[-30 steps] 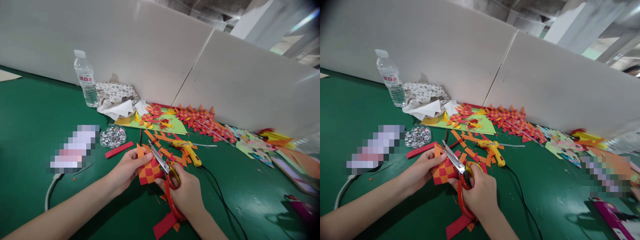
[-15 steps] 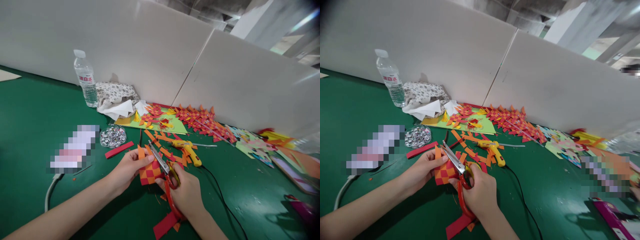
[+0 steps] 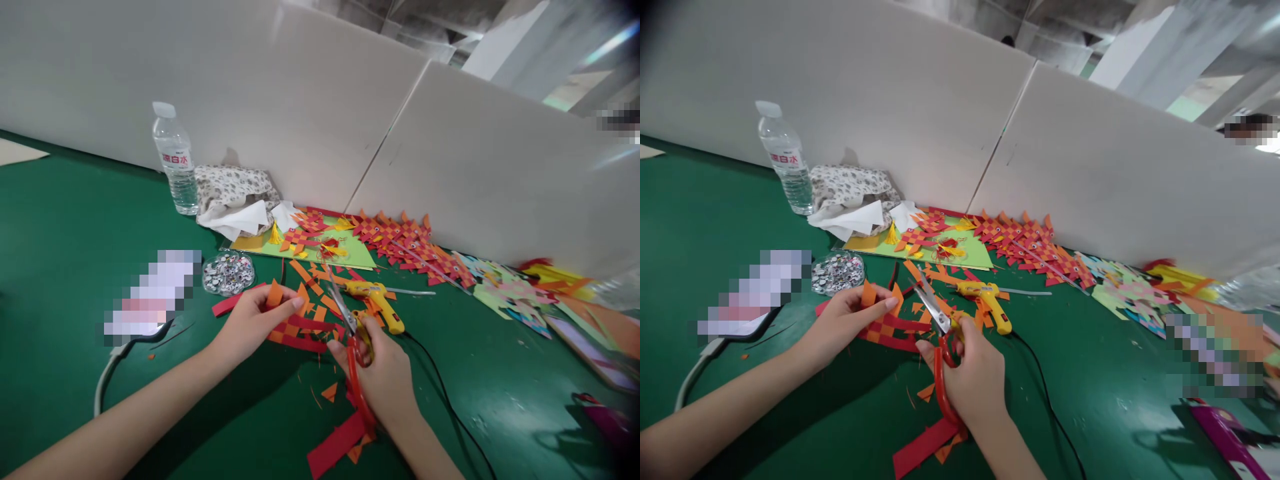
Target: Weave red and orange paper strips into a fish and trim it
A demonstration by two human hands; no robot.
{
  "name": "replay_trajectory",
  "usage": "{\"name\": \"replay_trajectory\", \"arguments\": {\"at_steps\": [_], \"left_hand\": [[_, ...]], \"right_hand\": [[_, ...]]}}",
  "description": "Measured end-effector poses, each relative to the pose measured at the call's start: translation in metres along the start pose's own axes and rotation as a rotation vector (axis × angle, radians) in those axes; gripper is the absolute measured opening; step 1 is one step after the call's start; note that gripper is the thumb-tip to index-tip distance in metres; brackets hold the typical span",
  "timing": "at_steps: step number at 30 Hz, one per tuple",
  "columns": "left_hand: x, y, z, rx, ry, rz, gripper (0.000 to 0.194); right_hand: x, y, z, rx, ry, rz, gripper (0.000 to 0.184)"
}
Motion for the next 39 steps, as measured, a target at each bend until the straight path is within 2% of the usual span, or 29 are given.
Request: {"name": "replay_trajectory", "arguments": {"at_steps": [5, 10, 17, 28, 35, 39], "left_hand": [[-0.003, 0.003, 0.007, -0.084, -0.070, -0.006, 0.023], [-0.007, 0.006, 0.010, -0.133, -0.111, -0.015, 0.021], [-0.014, 0.008, 0.006, -0.083, -0.101, -0.042, 0.022], [-0.014, 0.009, 0.006, -0.036, -0.036, -0.041, 0.017], [-0.014, 0.011, 0.005, -0.040, -0.001, -0.038, 0.018], [-0.016, 0.011, 0.005, -0.031, -0.003, -0.049, 0.018]], "right_hand": [[-0.010, 0.001, -0.012, 0.071, -0.008, -0.067, 0.028], [-0.011, 0.002, -0.018, 0.092, -0.021, -0.082, 0.031], [-0.015, 0.004, -0.016, 0.085, -0.018, -0.104, 0.027], [-0.016, 0.005, -0.017, 0.099, -0.020, -0.103, 0.029], [-0.008, 0.004, -0.022, 0.140, 0.031, -0.021, 0.035], [-0.007, 0.003, -0.017, 0.090, -0.030, -0.023, 0.037]]}}
Point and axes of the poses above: each hand's wrist, its own y-axis away from the middle knuckle, its own x-axis out of the back of the hand, z = x × y, the point moved 10 cm from there along -y, towards the middle knuckle, and after that the axes turned 7 degrees about x, right-handed, at the moved point
